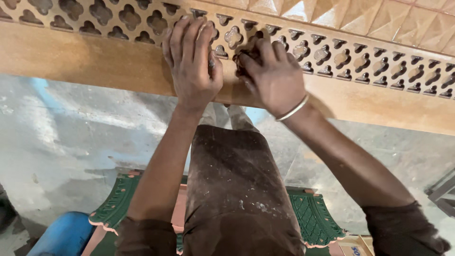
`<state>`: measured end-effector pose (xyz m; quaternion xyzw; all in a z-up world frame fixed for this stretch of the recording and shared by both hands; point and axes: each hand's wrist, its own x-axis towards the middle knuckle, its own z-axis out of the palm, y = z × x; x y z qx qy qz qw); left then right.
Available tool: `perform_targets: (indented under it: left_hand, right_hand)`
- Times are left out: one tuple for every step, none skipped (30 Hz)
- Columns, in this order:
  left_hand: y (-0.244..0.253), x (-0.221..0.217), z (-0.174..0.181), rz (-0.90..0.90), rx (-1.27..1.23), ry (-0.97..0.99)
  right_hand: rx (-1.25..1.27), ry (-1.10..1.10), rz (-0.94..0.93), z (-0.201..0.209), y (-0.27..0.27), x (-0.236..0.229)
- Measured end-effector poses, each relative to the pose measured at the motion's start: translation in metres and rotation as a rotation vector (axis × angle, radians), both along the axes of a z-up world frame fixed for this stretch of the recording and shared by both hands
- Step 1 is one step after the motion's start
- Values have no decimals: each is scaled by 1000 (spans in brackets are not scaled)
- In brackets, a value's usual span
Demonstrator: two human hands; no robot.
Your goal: The person applies a liquid finish to a long, carved wooden panel using a cloth. They repeatedly dip the cloth into a metal can and wipe the liquid into the panel's intricate patterns and recessed areas.
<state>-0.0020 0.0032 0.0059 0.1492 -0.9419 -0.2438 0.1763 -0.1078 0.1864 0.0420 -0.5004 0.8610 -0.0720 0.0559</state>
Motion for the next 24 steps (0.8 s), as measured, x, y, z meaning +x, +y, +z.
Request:
perform_targets:
  left_hand:
    - [0,0,0,15,12,0]
    - [1,1,0,31,26,1]
    - [0,1,1,47,40,3]
    - [0,1,0,48,38,-2]
    - [0,1,0,50,36,-6]
    - [0,2,0,54,33,-14]
    - [1,2,-1,55,33,-9]
    - [0,2,-2,56,31,-6]
    - [0,2,-4,56,29,-3]
    - [1,4,-5,56,26,0]
    - [1,5,-6,56,22,2]
    - [1,4,-8,58,15,9]
    - [3,4,-9,54,1,19]
    - [1,1,-10,52,-19,33]
    - [-3,-4,-12,50,-39,47]
    - [-3,0,-12,45,-34,53]
    - [-3,3,-12,40,-29,58]
    - [0,3,-14,35,-13,74]
    - [6,7,-14,28,-5,55]
    - [3,5,-12,21,-17,46]
    - [0,3,-10,14,-29,36]
    - [-1,1,-10,19,-22,46]
    - [-2,-1,-10,24,-14,57]
    - [0,2,-10,33,3,55]
  right_hand:
    - [36,50,12,-4,-2,6]
    - [73,102,25,-6,-4,12]
    - [111,154,38,-6,-5,16]
    - [172,164,51,-5,-6,17]
    - [233,174,64,-3,-7,15]
    - [293,182,79,0,-7,12]
    - [249,165,130,3,-8,7]
    - [203,147,179,6,-9,2]
    - [157,129,228,9,-10,-3]
    - [186,120,224,12,-10,-5]
    - [215,112,219,15,-10,-6]
    - [241,108,215,17,-10,-8]
    - [278,159,239,18,-12,-9]
    - [310,214,263,19,-14,-12]
    - [342,270,287,19,-18,-16]
    - [340,269,307,20,-18,-13]
    - [337,267,327,22,-18,-12]
    - [347,273,347,26,-14,-13]
    - [322,266,348,32,-9,-16]
    - [277,270,345,37,-10,-24]
    - [233,275,343,43,-11,-33]
    - [286,145,243,48,-9,-40]
    - [337,16,142,52,-7,-45]
    - [392,-125,45,54,-4,-45]
